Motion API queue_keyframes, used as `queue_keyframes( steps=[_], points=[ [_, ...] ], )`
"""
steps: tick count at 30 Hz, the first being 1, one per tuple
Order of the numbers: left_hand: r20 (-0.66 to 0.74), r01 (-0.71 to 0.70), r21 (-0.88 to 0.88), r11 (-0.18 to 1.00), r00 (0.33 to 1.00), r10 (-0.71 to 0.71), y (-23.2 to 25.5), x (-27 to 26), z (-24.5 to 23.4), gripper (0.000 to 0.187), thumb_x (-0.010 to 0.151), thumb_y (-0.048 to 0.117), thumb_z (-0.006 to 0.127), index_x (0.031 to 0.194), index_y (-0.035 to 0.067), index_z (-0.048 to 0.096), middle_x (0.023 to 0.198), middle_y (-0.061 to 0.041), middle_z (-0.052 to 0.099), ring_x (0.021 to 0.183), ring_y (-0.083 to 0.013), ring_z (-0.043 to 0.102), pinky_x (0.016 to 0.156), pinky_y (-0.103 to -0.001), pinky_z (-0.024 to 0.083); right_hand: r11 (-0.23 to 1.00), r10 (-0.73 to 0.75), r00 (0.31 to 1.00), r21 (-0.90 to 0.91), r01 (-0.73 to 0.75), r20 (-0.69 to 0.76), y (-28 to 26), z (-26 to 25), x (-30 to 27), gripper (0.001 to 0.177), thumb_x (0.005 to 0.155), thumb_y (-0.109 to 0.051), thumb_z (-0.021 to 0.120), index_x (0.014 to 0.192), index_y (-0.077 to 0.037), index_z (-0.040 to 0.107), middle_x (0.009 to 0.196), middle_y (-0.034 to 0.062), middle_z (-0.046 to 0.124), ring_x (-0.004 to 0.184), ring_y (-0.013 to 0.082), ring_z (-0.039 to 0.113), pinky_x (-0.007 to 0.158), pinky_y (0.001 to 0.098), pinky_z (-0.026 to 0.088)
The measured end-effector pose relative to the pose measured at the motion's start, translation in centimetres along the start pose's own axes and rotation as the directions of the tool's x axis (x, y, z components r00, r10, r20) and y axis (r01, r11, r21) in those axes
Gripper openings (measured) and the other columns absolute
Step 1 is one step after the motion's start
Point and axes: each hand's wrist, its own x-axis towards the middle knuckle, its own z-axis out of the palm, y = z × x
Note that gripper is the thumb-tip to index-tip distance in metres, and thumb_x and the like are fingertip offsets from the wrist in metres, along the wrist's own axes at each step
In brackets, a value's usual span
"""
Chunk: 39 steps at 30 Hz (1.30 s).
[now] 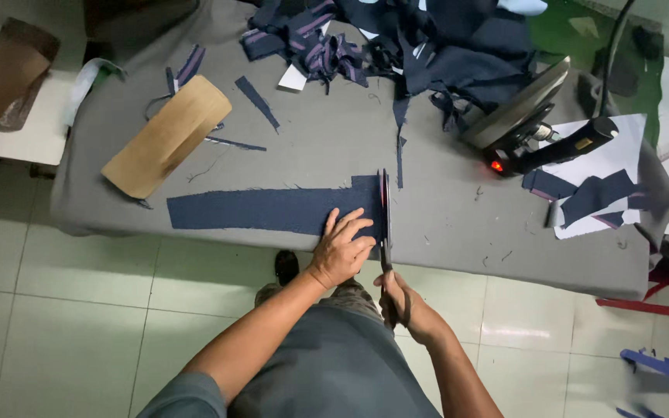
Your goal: The person cuts a dark blue fabric strip using shears, trims edges, and folds pieces on a gray worktable. They also use an iron to press the fabric and gather cut scraps into a pile.
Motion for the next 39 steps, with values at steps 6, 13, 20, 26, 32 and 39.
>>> queue_keyframes(
  steps=[6,13,20,26,32,39],
  points=[
    [-0.023,0.04,0.055,0.998,0.999,-0.039,-0.4,-0.7,0.6,0.004,0.094,0.021,0.07,0.098,0.021,0.068,0.124,-0.002,0.065,0.138,-0.0282,0.055,0.119,-0.06,0.026,0.972,-0.213,0.96,-0.141,0.189,-0.184,1.5,-1.6,2.0,0.051,0.103,-0.047,0.064,0.097,0.004,0.062,0.049,0.0141,0.05,0.036,0.0245,0.056,0.033,0.0309,0.045],
    [0.14,0.11,0.195,0.975,0.98,-0.139,-2.5,-2.6,-3.9,0.028,0.096,0.031,0.065,0.116,0.014,0.073,0.133,-0.01,0.066,0.136,-0.0349,0.053,0.112,-0.063,0.036,0.995,-0.104,0.981,-0.014,0.103,-0.165,2.3,-0.9,-8.4,0.062,0.096,-0.056,0.042,0.117,-0.001,0.059,0.067,0.0089,0.048,0.051,0.0214,0.048,0.049,0.0365,0.041],
    [0.074,0.079,0.198,0.977,0.993,-0.096,-3.3,-2.1,-4.9,0.024,0.092,0.025,0.07,0.113,0.013,0.072,0.129,-0.009,0.065,0.133,-0.035,0.054,0.104,-0.056,0.039,0.922,0.245,0.968,-0.298,-0.248,-0.049,2.5,2.6,-11.8,0.074,0.081,-0.066,0.048,0.133,-0.018,0.069,0.127,-0.0021,0.072,0.123,0.0106,0.065,0.105,0.0257,0.045],
    [0.084,0.087,0.164,0.983,0.991,-0.102,-2.1,-1.4,-3.6,0.035,0.086,0.024,0.073,0.117,0.009,0.067,0.127,-0.01,0.063,0.132,-0.0368,0.053,0.112,-0.057,0.034,0.978,0.049,0.998,-0.202,-0.053,-0.028,6.5,3.2,-6.6,0.053,0.096,-0.058,0.043,0.112,-0.013,0.066,0.098,-0.0004,0.057,0.091,0.0128,0.051,0.083,0.0261,0.04],
    [0.003,0.014,0.164,0.986,1.0,-0.015,-2.1,-0.9,-2.4,0.02,0.087,0.01,0.066,0.106,0.011,0.069,0.114,-0.009,0.062,0.127,-0.0366,0.058,0.108,-0.055,0.037,0.993,-0.058,0.998,-0.108,0.056,-0.023,5.8,4.4,-3.9,0.04,0.105,-0.048,0.048,0.087,-0.013,0.041,0.075,0.0018,0.04,0.063,0.0148,0.041,0.057,0.0313,0.041],
    [-0.055,-0.047,0.154,0.987,0.997,0.056,-2.2,-1.1,-2.4,0.01,0.091,0.006,0.066,0.098,0.012,0.07,0.117,-0.01,0.063,0.126,-0.0373,0.059,0.107,-0.058,0.037,0.997,-0.04,0.999,-0.065,0.041,0.013,5.0,4.2,-3.4,0.046,0.098,-0.057,0.05,0.094,-0.011,0.045,0.073,0.0057,0.04,0.06,0.0172,0.043,0.053,0.0318,0.043]
  ],
)
